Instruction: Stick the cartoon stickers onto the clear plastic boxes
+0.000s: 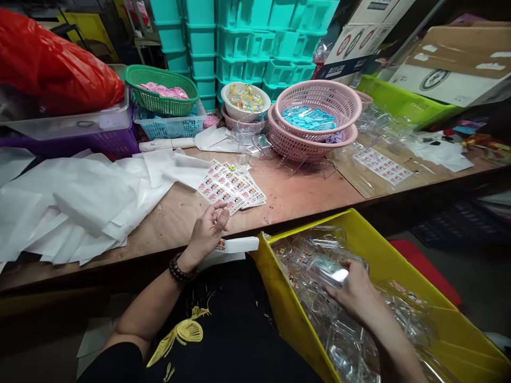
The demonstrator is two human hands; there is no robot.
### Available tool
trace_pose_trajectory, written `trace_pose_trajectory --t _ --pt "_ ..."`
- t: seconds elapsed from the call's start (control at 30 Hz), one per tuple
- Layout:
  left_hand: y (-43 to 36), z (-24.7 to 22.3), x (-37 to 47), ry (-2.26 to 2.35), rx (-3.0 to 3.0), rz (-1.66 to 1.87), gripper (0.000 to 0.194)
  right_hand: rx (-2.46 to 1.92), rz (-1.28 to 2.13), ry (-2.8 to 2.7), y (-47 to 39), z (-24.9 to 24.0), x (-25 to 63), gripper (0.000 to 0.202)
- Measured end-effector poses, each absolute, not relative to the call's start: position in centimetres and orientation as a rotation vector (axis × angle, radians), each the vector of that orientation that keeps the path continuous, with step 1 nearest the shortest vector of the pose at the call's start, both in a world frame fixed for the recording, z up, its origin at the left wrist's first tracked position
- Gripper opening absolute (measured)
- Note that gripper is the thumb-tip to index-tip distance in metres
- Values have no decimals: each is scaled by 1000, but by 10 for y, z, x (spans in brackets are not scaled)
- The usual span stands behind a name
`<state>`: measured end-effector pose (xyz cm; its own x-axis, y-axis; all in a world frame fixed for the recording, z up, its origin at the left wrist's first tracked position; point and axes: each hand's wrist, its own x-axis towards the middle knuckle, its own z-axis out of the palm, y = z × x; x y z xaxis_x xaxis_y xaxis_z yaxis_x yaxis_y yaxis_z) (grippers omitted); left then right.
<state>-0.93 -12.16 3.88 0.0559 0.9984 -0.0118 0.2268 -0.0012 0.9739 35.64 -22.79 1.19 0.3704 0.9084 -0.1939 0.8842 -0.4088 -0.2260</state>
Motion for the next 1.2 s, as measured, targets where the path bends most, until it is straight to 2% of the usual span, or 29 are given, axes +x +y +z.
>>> trace_pose_trajectory --t 0.07,0.13,0.23,0.3,0.33,0.4,0.43,0.5,0.57,0.67,0.73,0.8,0.9,0.97,1.03,1.1,1.17,1.2 --pt "-124 42 -1 1380 1479 1052 48 -2643 447 -1706 -246 8 358 59" --pt "-127 46 10 1415 1555 1047 46 -2590 283 -1774 -251 18 341 57" --pt "-135 54 25 1449 1661 1009 49 -1976 105 -1976 -232 45 286 57" --pt "-139 59 31 1437 1707 990 52 -1530 272 -2090 -208 61 243 59" --pt "-141 61 31 1418 1711 992 53 -1386 369 -2132 -196 66 223 54" --pt "-141 63 24 1352 1651 1028 57 -1281 620 -2111 -174 71 194 26" --pt "-140 62 16 1302 1578 1062 62 -1269 775 -2050 -165 71 185 19" --pt "-136 60 -2 1169 1369 1089 76 -1253 1104 -1857 -151 68 178 22" --pt "-134 55 -19 1040 1148 1014 80 -1212 1362 -1667 -141 64 180 30" --pt "-134 45 -31 986 964 876 62 -1188 1486 -1558 -133 57 183 35" --pt "-134 39 -30 1024 959 899 52 -1200 1332 -1611 -132 52 181 29" --pt "-133 32 -26 1094 1027 972 46 -1186 975 -1743 -135 48 175 20" --pt "-132 24 -20 1237 1133 1060 48 -1140 315 -1864 -142 44 168 10" --pt "-131 22 -21 1259 1123 1052 46 -1130 91 -1797 -139 45 169 7" --pt "-128 25 -30 1259 1075 1043 45 -1152 135 -1591 -123 48 175 10" --pt "-118 33 -53 1347 1035 1155 43 -1184 332 -1354 -90 51 186 22" --pt "-102 45 -90 1545 980 1452 38 -1244 477 -1265 -46 51 195 42" --pt "-93 52 -112 1684 942 1632 36 -1310 490 -1298 -23 50 197 59"
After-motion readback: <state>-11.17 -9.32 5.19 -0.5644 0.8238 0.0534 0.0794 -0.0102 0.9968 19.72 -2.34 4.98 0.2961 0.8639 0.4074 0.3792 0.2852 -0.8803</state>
